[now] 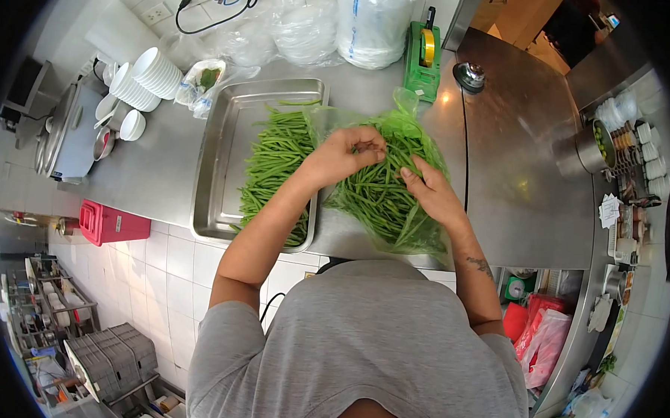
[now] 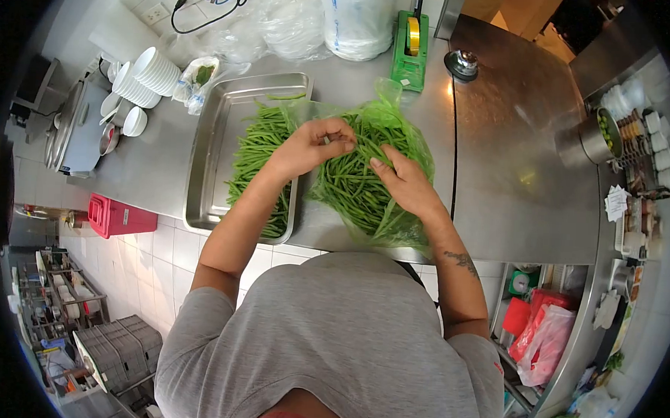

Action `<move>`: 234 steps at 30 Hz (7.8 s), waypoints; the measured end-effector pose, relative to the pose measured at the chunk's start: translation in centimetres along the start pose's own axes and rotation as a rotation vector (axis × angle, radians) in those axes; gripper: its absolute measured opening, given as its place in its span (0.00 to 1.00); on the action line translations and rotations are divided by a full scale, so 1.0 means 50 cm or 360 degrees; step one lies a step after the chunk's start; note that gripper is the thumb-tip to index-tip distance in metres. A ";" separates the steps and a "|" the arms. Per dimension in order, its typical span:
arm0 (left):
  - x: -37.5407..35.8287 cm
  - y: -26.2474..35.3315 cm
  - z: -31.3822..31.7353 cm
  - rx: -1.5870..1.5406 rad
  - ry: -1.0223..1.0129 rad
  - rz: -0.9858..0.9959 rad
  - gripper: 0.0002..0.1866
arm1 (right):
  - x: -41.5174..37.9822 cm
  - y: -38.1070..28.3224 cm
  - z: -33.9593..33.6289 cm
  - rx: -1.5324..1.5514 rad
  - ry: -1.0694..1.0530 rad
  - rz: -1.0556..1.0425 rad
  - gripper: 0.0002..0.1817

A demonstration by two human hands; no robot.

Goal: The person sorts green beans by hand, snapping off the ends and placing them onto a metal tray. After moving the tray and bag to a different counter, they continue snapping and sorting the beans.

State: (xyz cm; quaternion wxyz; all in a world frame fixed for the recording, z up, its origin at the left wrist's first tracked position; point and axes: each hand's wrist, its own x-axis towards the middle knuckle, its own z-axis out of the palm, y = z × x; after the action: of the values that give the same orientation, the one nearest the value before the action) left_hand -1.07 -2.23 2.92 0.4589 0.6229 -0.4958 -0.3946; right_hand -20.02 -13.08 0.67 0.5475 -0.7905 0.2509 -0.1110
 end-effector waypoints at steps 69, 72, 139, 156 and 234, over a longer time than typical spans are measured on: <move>-0.016 -0.089 0.058 0.0398 0.0622 0.0255 0.06 | -0.013 0.009 0.005 0.1551 -0.0381 0.0544 0.16; -0.012 -0.081 0.058 0.0071 0.0572 0.0156 0.07 | -0.004 0.017 0.002 0.1438 -0.0515 0.0450 0.17; -0.129 -0.054 0.159 0.0895 0.0692 0.0163 0.03 | 0.053 -0.114 0.062 0.0626 -0.0102 -0.0273 0.15; -0.301 -0.026 -0.077 0.0580 0.0212 -0.0079 0.09 | 0.116 -0.116 0.300 -0.0285 -0.0131 -0.0917 0.22; -1.171 -0.169 1.150 -0.0535 -0.0304 -0.0593 0.11 | -1.901 0.267 0.058 -0.1771 0.2162 0.0337 0.05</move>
State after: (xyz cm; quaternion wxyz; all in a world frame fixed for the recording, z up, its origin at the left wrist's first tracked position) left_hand -64.85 45.49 -18.44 0.4266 0.5783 -0.3412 -0.6059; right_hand -103.13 34.90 -3.29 -0.1766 -0.6782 0.6115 -0.3673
